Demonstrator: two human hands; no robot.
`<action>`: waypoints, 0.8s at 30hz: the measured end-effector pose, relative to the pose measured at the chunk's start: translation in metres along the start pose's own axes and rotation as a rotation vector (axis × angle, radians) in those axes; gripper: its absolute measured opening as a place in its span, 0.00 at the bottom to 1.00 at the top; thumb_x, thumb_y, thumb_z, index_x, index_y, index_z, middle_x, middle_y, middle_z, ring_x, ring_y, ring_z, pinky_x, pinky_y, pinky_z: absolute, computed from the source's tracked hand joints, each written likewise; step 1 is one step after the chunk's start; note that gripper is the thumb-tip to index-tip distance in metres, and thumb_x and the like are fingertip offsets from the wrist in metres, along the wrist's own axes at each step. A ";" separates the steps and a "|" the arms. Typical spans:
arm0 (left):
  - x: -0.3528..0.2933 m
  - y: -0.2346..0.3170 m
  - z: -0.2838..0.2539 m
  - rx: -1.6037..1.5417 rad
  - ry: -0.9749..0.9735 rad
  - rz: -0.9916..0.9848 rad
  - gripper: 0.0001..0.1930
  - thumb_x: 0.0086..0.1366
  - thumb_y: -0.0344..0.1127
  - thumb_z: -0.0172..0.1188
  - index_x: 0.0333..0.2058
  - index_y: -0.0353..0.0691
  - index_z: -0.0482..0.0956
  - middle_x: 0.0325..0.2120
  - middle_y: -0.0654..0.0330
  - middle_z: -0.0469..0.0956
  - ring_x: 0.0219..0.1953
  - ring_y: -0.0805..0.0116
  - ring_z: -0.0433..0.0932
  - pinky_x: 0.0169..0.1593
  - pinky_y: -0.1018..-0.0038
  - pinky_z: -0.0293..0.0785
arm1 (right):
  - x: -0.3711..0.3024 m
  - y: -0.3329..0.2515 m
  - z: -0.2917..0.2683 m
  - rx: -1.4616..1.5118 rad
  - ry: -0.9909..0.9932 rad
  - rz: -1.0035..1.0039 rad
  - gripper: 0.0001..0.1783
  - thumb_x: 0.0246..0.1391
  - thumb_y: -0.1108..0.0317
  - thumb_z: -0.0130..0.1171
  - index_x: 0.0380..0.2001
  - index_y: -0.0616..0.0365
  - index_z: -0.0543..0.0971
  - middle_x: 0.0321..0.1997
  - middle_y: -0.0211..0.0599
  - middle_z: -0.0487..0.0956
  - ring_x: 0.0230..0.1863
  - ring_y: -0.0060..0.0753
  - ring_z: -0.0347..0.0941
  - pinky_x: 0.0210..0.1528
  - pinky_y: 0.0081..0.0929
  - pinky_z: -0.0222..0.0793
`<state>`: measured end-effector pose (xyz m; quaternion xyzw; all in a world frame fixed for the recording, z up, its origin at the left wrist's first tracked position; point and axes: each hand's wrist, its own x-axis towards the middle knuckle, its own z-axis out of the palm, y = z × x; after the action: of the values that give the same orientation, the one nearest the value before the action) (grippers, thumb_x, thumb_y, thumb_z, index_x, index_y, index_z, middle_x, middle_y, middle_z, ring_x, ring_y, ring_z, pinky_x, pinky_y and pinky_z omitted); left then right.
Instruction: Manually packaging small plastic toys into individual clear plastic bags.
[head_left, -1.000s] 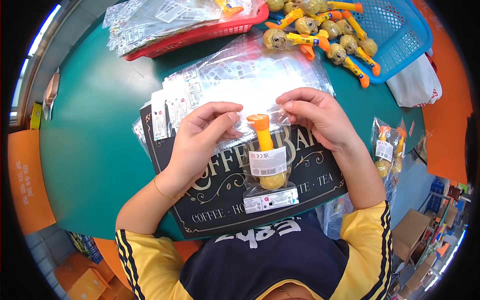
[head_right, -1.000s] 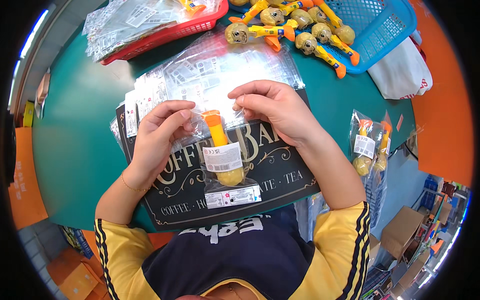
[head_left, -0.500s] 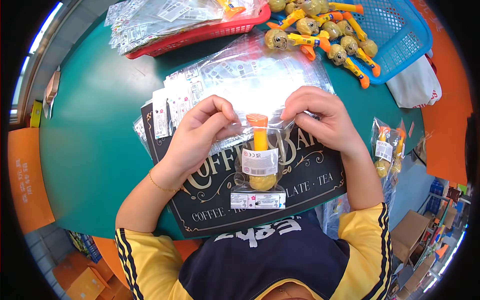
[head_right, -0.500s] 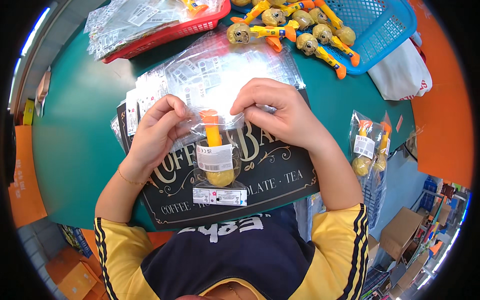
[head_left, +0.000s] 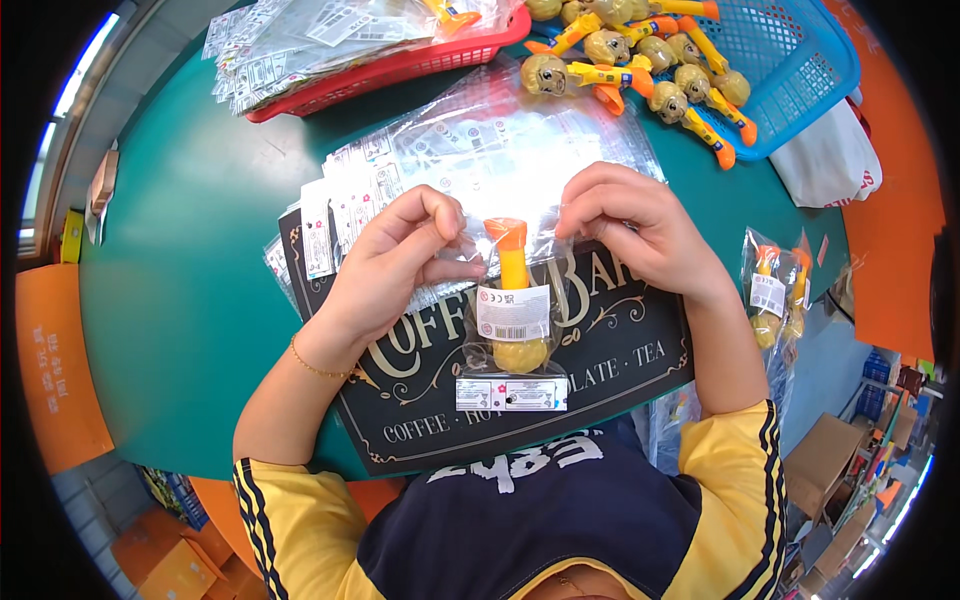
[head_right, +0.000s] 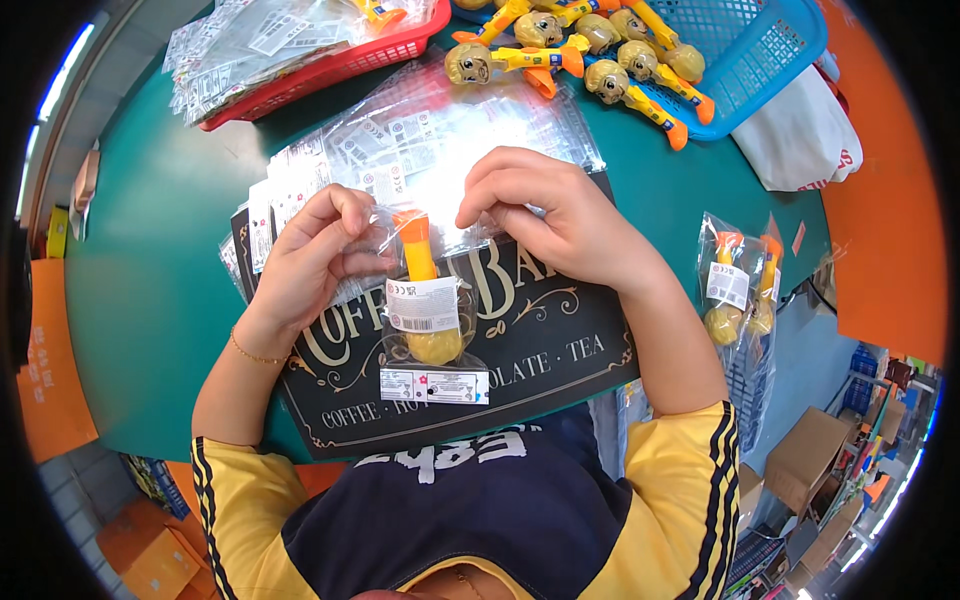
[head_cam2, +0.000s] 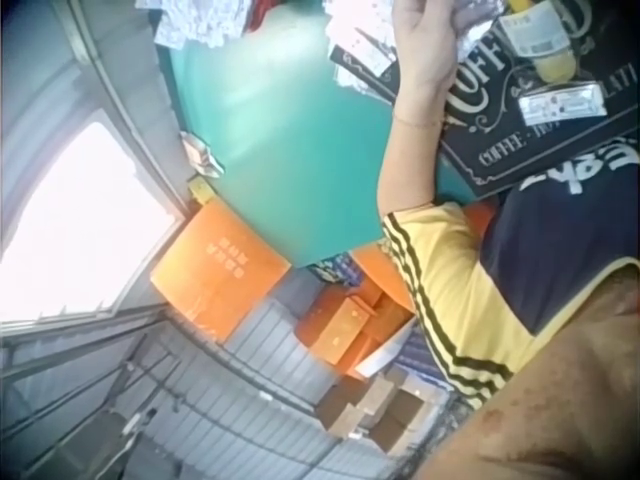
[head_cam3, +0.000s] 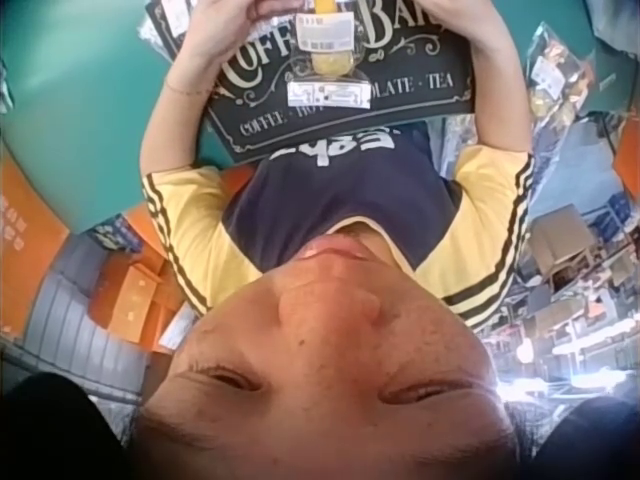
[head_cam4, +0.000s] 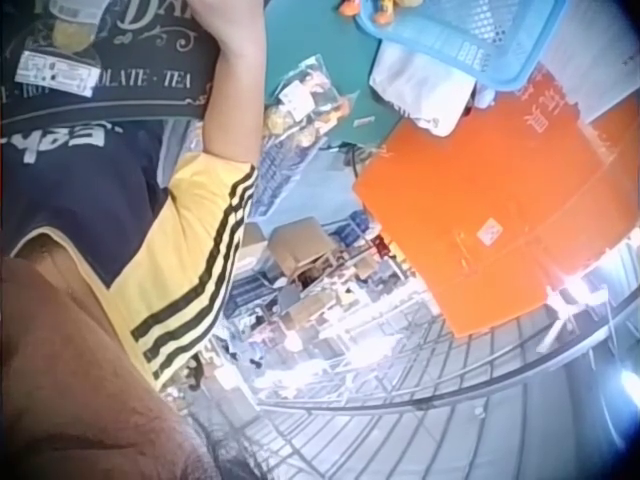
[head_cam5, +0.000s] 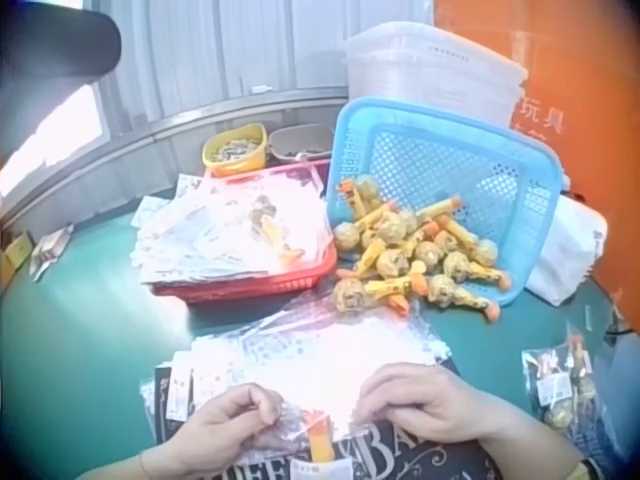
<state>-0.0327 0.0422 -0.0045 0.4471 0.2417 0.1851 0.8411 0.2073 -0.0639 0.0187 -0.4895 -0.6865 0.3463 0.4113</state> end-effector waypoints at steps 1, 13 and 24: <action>0.000 0.000 0.001 0.007 -0.005 0.011 0.04 0.68 0.28 0.46 0.31 0.40 0.67 0.37 0.64 0.64 0.39 0.78 0.70 0.42 0.74 0.82 | 0.000 0.000 0.000 0.000 0.000 0.001 0.12 0.45 0.85 0.48 0.29 0.63 0.79 0.36 0.36 0.73 0.36 0.26 0.71 0.38 0.23 0.68; -0.002 -0.002 -0.002 0.315 -0.015 0.151 0.04 0.68 0.27 0.44 0.32 0.39 0.66 0.37 0.63 0.62 0.39 0.78 0.67 0.44 0.76 0.79 | -0.001 0.001 0.017 0.568 0.046 0.336 0.06 0.56 0.75 0.51 0.38 0.61 0.70 0.39 0.32 0.70 0.38 0.21 0.70 0.43 0.21 0.67; -0.005 0.005 0.002 0.274 -0.042 0.246 0.07 0.63 0.18 0.39 0.30 0.35 0.66 0.36 0.62 0.62 0.39 0.78 0.69 0.42 0.78 0.76 | -0.002 0.008 0.016 0.922 0.096 0.536 0.16 0.51 0.79 0.58 0.40 0.55 0.65 0.38 0.32 0.74 0.41 0.22 0.73 0.43 0.19 0.69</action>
<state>-0.0360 0.0408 0.0023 0.5873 0.1905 0.2424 0.7484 0.1957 -0.0647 0.0048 -0.4317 -0.2944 0.6821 0.5117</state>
